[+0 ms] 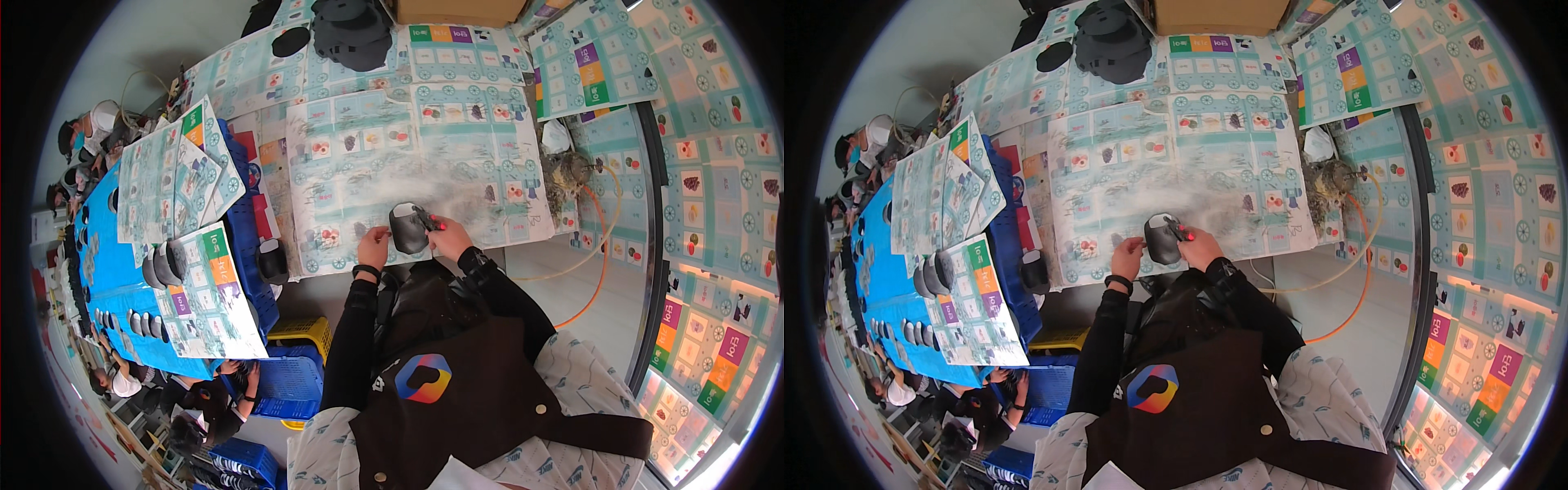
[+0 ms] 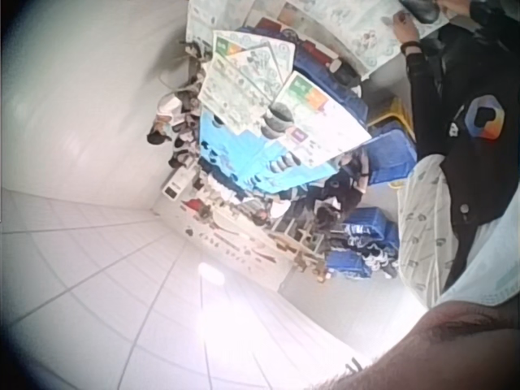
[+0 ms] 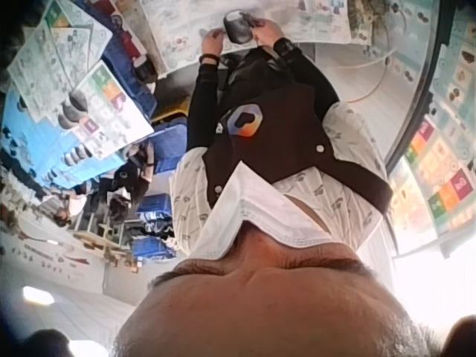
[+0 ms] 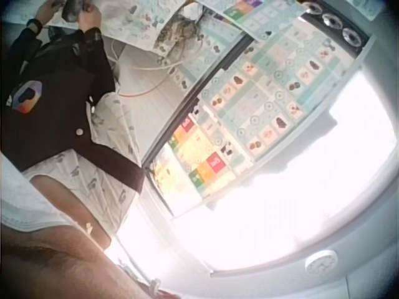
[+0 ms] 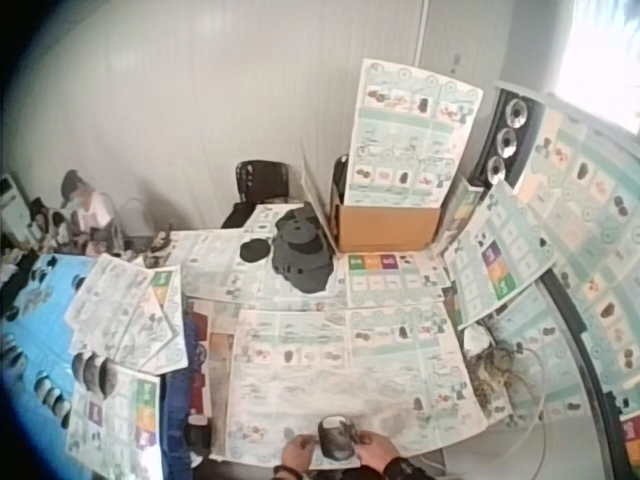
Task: Manually assemble and glue shoe components in a factory setting.
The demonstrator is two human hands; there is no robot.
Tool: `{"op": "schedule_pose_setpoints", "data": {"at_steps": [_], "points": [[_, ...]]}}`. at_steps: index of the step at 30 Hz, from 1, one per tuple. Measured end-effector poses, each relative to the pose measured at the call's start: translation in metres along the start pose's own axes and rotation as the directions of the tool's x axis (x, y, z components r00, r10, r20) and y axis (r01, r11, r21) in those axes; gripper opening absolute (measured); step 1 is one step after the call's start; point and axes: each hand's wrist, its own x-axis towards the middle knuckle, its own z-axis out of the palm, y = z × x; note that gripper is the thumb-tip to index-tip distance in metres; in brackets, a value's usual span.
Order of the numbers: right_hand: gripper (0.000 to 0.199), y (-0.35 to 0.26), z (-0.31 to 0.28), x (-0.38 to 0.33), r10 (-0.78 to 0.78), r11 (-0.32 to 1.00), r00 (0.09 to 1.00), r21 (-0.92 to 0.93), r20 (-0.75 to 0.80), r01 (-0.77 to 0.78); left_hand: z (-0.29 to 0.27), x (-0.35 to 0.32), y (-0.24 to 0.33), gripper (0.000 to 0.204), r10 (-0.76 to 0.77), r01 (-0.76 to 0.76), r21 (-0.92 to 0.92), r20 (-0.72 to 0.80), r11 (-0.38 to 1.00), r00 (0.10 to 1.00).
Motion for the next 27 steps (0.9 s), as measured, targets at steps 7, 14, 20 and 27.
{"op": "schedule_pose_setpoints", "data": {"at_steps": [7, 14, 20, 27], "points": [[0.037, -0.003, 0.003, 0.006, 0.001, 0.996, 1.0, 0.091, 0.003, -0.002, 0.002, 0.0, 0.0, 0.026, 0.0, 0.001, -0.025, 0.021, 1.0, 1.0], [0.048, -0.005, 0.002, 0.014, 0.005, 1.0, 1.0, -0.006, 0.028, -0.005, -0.021, 0.003, 0.001, 0.018, -0.031, 0.054, 0.118, -0.182, 0.992, 0.983], [0.057, 0.001, 0.002, 0.016, -0.027, 0.997, 0.986, -0.069, 0.164, 0.039, -0.037, 0.003, -0.005, 0.016, -0.053, 0.074, 0.084, -0.234, 0.994, 0.971], [0.053, 0.004, -0.004, 0.011, -0.07, 0.962, 0.952, -0.233, 0.299, 0.144, -0.037, 0.002, -0.003, 0.02, -0.087, 0.104, 0.066, -0.222, 0.992, 0.971]]}}
